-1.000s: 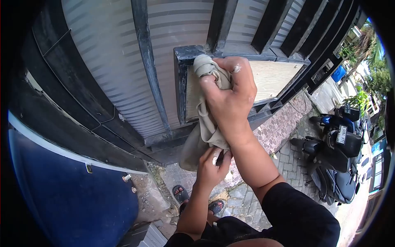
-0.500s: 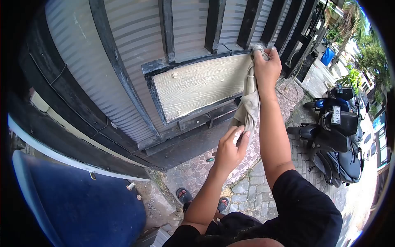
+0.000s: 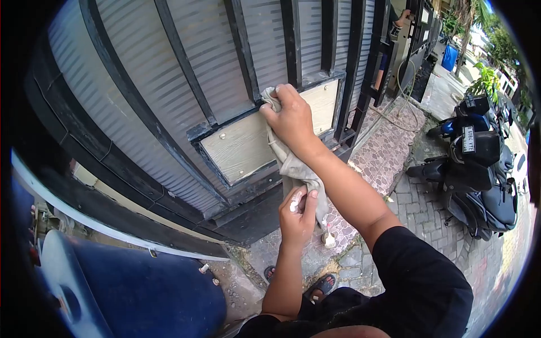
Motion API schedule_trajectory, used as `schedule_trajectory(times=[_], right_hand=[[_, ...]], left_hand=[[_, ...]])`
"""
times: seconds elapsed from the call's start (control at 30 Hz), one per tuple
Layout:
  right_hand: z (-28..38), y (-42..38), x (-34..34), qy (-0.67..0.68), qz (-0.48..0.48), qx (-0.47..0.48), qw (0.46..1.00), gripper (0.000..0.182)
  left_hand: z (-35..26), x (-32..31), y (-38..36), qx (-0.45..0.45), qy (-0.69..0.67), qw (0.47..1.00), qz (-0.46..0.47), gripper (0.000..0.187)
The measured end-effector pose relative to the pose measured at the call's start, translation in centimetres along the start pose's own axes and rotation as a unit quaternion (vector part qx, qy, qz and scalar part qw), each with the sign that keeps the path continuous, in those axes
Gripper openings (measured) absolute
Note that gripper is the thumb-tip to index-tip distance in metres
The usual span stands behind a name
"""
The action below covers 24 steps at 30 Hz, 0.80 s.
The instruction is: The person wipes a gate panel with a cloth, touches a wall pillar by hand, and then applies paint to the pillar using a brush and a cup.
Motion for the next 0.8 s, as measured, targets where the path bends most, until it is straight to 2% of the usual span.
schedule_trajectory(times=[0.13,0.23,0.27,0.33,0.37,0.4,0.43,0.47,0.53,0.57,0.6,0.67,0.8], right_hand=[[-5.8,-0.2,3.1,-0.048,-0.029,-0.053,0.997,0.025],[-10.2,0.7,6.7,-0.068,-0.107,-0.088,0.988,0.025],[-12.9,0.9,7.6,-0.057,-0.110,-0.154,0.980,0.024],[-12.8,1.4,8.3,-0.084,-0.110,-0.108,0.984,0.026],[-13.2,1.5,8.2,-0.082,-0.110,-0.107,0.985,0.026],[-14.3,1.0,8.6,-0.072,-0.137,-0.133,0.979,0.027],[-15.3,0.5,9.1,-0.062,-0.164,-0.158,0.972,0.027],[-17.4,-0.2,9.7,-0.041,-0.177,-0.227,0.957,0.028],[-18.3,-0.7,10.1,-0.031,-0.185,-0.247,0.951,0.028],[-17.8,-0.4,9.6,-0.024,-0.176,-0.204,0.963,0.028],[-17.4,-0.3,8.9,-0.030,-0.164,-0.201,0.965,0.027],[-15.3,-0.2,7.8,0.004,-0.131,-0.209,0.969,0.026],[-11.0,-0.5,4.4,0.054,-0.028,-0.123,0.991,0.026]], left_hand=[[1.9,-1.4,1.0,0.050,-0.034,0.998,0.002,0.020],[6.4,-3.2,2.4,0.155,-0.210,0.965,-0.003,0.028],[6.8,-3.7,3.0,0.151,-0.210,0.966,-0.004,0.028],[8.5,-5.6,3.8,0.216,-0.188,0.957,0.033,0.030],[9.1,-6.2,4.1,0.240,-0.133,0.961,0.041,0.037],[8.4,-6.8,4.4,0.242,-0.134,0.960,0.040,0.037],[7.6,-7.9,4.8,0.255,-0.171,0.950,0.054,0.041],[7.1,-8.8,5.0,0.266,-0.207,0.939,0.068,0.045],[8.2,-9.6,5.5,0.274,-0.252,0.923,0.095,0.049],[9.1,-10.9,4.9,0.321,-0.303,0.887,0.139,0.049],[9.3,-12.3,4.2,0.366,-0.351,0.842,0.184,0.049],[10.8,-12.3,4.0,0.356,-0.370,0.836,0.192,0.047],[12.5,-11.7,3.0,0.339,-0.407,0.832,0.167,0.040]])
Point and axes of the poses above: each hand's wrist, its own y-axis towards the middle knuckle, its own x-axis out of the back of the hand, z = x × y, the point moved 10 cm from there along y, towards the middle knuckle, and after that the axes turned 10 degrees about z, right-handed, at the moved point
